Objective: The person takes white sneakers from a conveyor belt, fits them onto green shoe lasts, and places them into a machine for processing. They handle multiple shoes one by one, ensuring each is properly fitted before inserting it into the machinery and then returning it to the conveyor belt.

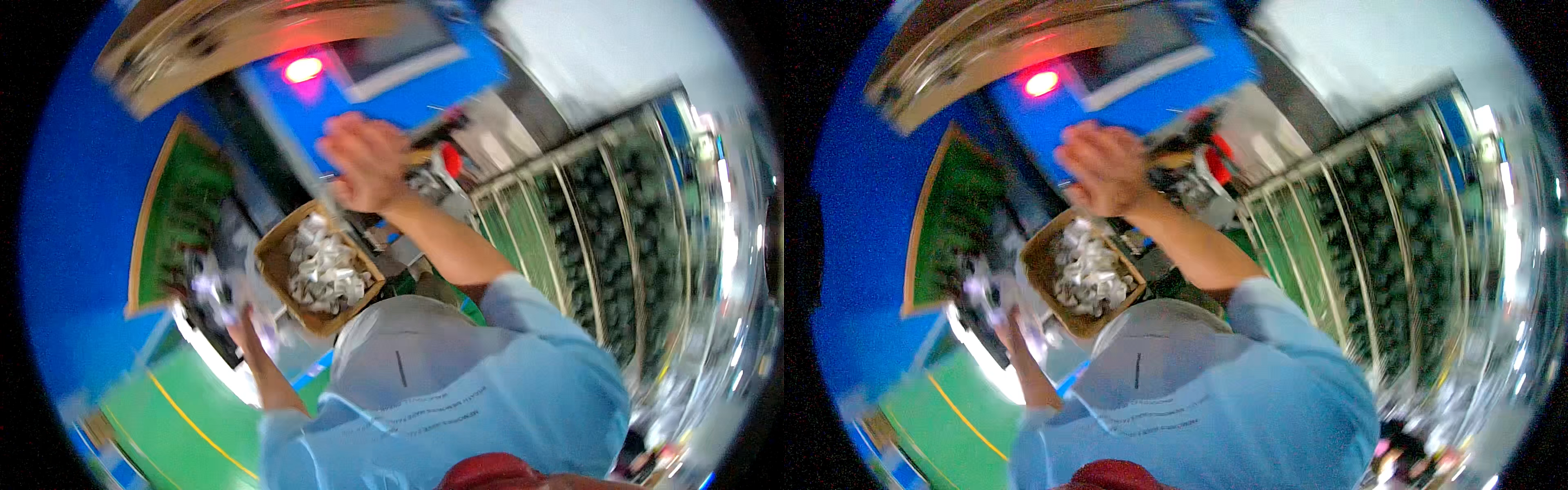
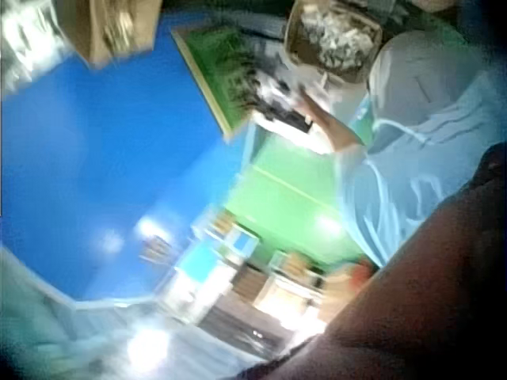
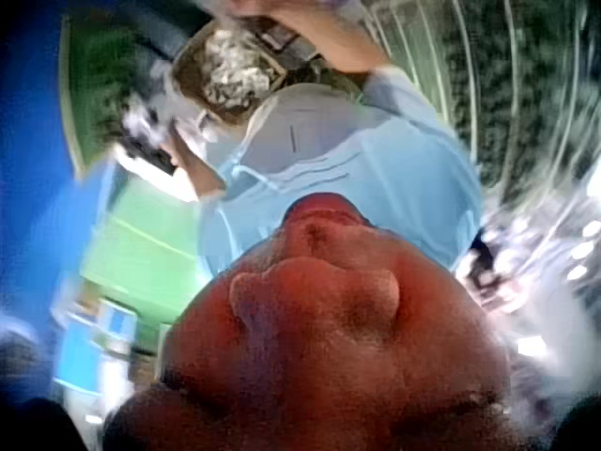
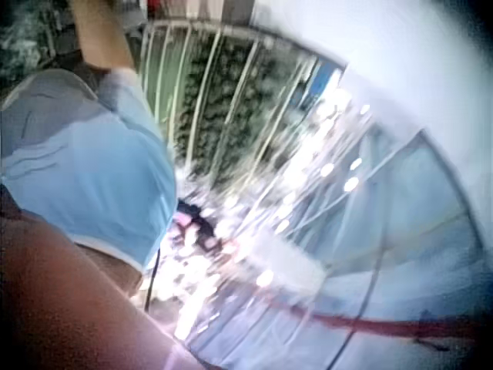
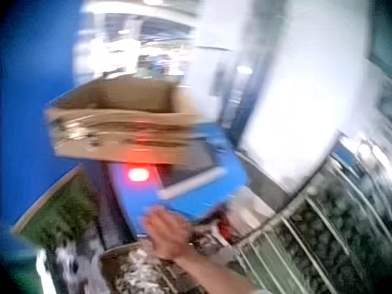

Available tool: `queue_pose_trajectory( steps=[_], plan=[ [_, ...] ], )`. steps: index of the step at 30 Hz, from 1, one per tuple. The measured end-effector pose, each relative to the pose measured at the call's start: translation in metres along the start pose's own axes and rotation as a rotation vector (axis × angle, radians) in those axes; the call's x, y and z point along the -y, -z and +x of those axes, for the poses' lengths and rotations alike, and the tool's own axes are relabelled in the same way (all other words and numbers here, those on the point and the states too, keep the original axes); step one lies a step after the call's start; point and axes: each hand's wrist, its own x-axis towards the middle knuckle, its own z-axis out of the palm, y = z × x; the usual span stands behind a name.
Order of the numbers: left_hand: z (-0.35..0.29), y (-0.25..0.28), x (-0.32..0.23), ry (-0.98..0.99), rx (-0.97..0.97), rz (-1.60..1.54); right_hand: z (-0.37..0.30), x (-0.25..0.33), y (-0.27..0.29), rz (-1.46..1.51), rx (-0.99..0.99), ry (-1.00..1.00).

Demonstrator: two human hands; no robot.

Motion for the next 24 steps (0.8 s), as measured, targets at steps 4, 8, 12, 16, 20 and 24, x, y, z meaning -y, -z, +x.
queue_pose_trajectory(
  steps=[4, 8, 12, 16, 20, 24],
  plan=[
    [-0.098, 0.018, 0.083, 0.052, -0.125, 0.244, 0.003, 0.002, 0.008, 0.154, 0.021, -0.081],
    [-0.184, -0.017, 0.107, -0.036, -0.166, 0.208, -0.002, 0.011, 0.05, 0.209, 0.025, -0.105],
    [-0.222, -0.034, 0.086, -0.057, -0.26, 0.341, -0.069, 0.021, 0.092, 0.516, 0.034, -0.197],
    [-0.195, -0.038, 0.124, 0.171, -0.314, 0.646, -0.179, -0.001, 0.156, 0.475, 1.066, -0.608],
    [-0.231, -0.047, 0.133, 0.27, -0.407, 0.885, -0.342, -0.056, 0.192, 0.314, 1.709, -0.584],
    [-0.31, -0.076, 0.185, 0.261, -0.542, 1.031, -0.45, -0.115, 0.216, 0.261, 1.911, -0.807]
  ],
)
